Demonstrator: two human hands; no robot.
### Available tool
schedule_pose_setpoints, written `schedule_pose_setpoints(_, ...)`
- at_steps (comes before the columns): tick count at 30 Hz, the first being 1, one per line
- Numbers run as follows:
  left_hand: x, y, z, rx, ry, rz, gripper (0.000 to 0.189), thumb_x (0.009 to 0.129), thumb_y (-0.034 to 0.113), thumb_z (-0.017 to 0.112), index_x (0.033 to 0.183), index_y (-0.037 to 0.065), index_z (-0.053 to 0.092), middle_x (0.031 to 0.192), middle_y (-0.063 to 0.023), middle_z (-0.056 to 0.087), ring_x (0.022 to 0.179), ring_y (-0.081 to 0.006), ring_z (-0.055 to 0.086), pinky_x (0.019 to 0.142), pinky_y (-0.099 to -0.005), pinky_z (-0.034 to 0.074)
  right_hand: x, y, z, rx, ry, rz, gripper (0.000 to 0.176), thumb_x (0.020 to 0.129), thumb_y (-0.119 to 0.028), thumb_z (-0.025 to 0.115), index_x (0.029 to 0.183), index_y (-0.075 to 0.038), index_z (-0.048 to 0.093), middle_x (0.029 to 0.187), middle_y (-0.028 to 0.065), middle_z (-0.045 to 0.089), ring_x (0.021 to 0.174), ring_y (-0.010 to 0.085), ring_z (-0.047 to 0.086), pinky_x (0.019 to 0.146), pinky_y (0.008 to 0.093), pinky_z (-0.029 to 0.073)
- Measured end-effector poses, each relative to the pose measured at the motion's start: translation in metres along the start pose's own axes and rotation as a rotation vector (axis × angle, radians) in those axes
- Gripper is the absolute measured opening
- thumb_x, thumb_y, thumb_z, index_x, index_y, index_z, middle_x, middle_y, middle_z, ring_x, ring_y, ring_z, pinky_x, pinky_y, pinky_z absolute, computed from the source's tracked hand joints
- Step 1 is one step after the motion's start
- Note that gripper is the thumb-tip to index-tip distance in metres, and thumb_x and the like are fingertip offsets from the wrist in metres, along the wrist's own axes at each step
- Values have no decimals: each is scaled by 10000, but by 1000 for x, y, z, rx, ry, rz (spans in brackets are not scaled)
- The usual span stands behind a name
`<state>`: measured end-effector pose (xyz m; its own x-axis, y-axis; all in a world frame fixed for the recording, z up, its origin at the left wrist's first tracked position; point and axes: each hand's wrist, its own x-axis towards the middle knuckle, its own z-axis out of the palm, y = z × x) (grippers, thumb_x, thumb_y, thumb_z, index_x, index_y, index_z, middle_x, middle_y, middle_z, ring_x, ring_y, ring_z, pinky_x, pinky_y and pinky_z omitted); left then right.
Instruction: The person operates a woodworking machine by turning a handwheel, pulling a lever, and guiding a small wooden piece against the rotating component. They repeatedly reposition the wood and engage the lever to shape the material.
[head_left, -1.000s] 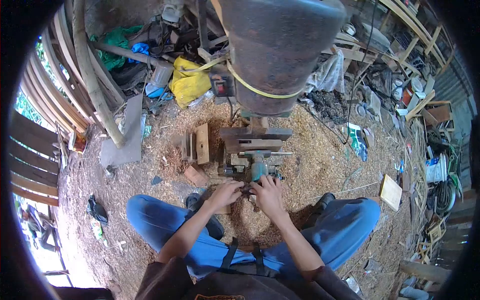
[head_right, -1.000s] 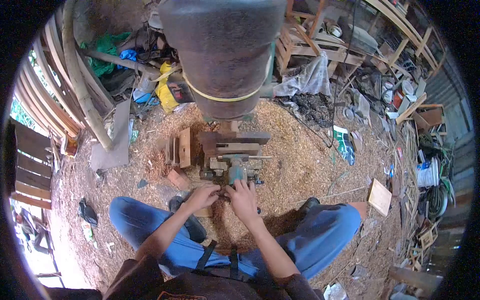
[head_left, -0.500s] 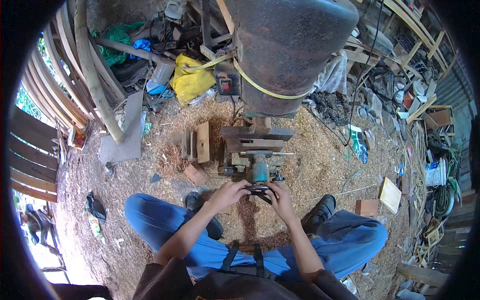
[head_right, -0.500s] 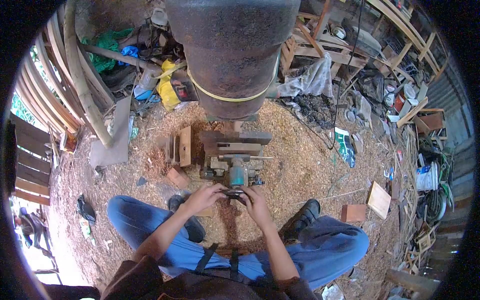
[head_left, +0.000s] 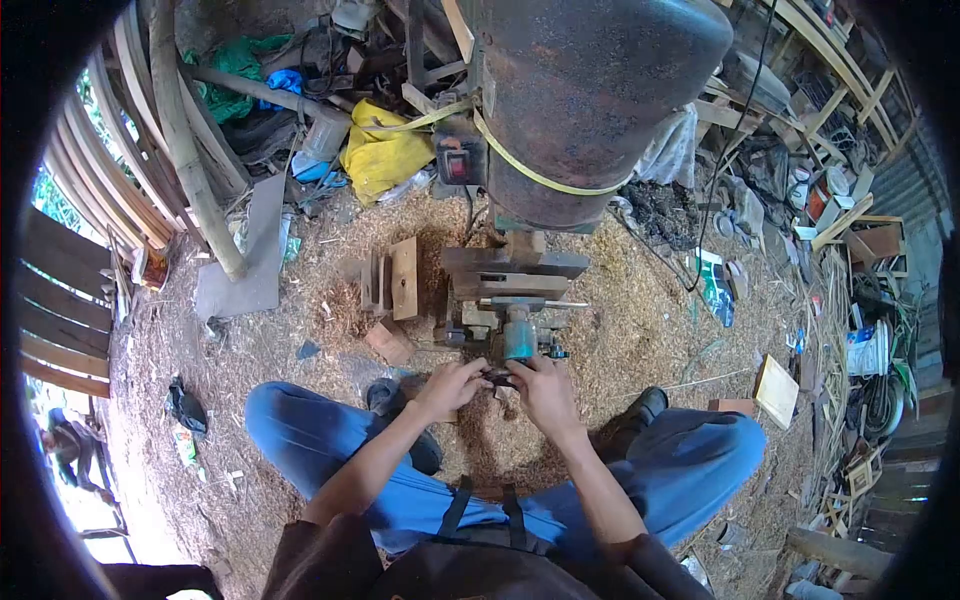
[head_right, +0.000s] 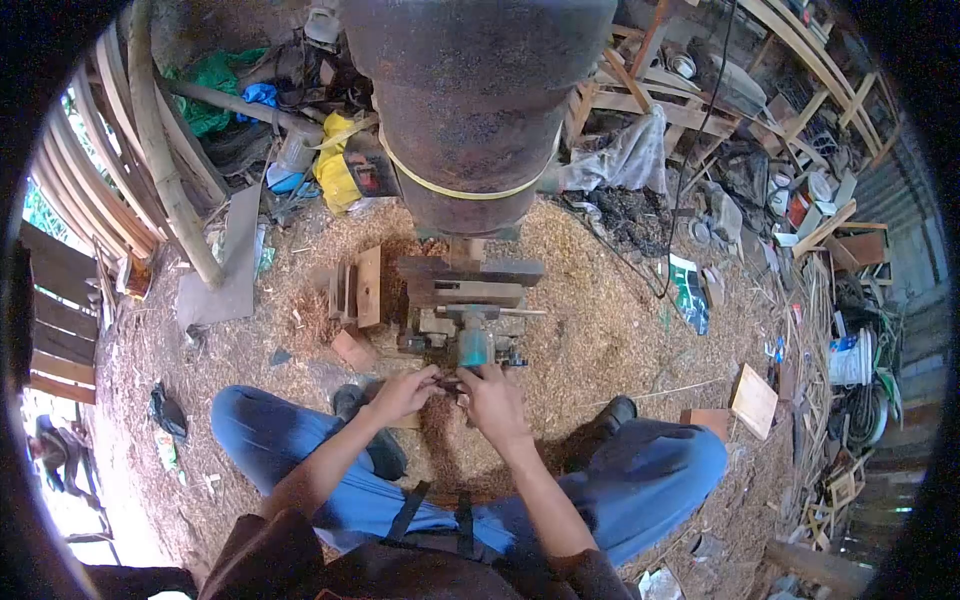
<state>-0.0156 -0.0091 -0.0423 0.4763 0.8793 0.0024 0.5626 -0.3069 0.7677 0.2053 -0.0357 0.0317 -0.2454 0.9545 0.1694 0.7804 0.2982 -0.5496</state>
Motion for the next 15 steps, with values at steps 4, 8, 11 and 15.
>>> schedule_pose_setpoints(4,4,29,-21,44,-47,-41,302,870,209,739,1102,37,653,954,-180,726,892,-396,694,766,-452,548,-3,6,4,72,-9,5,305,862,-121,693,1162,-71,708,1001,163,647,953,372,614,832,475,488)
schedule_pose_setpoints(8,8,35,-22,20,37,121,319,877,234,735,1132,50,681,991,-170,724,933,-378,685,808,-455,535,-7,20,11,256,13,81,320,912,-186,681,1208,-65,681,1041,175,636,1006,373,597,899,466,463)
schedule_pose_setpoints(11,8,34,-22,39,43,156,329,889,217,715,1181,67,687,1016,-170,719,958,-362,676,832,-456,522,-17,34,18,327,38,86,341,952,-201,644,1256,-48,648,1055,189,618,1024,376,580,923,450,457)
schedule_pose_setpoints(15,10,29,-16,117,57,167,282,878,182,705,1132,62,685,979,-171,720,942,-365,674,833,-452,521,-22,45,27,425,82,83,293,965,-167,622,1223,-36,669,1058,187,610,1015,363,572,912,423,456)
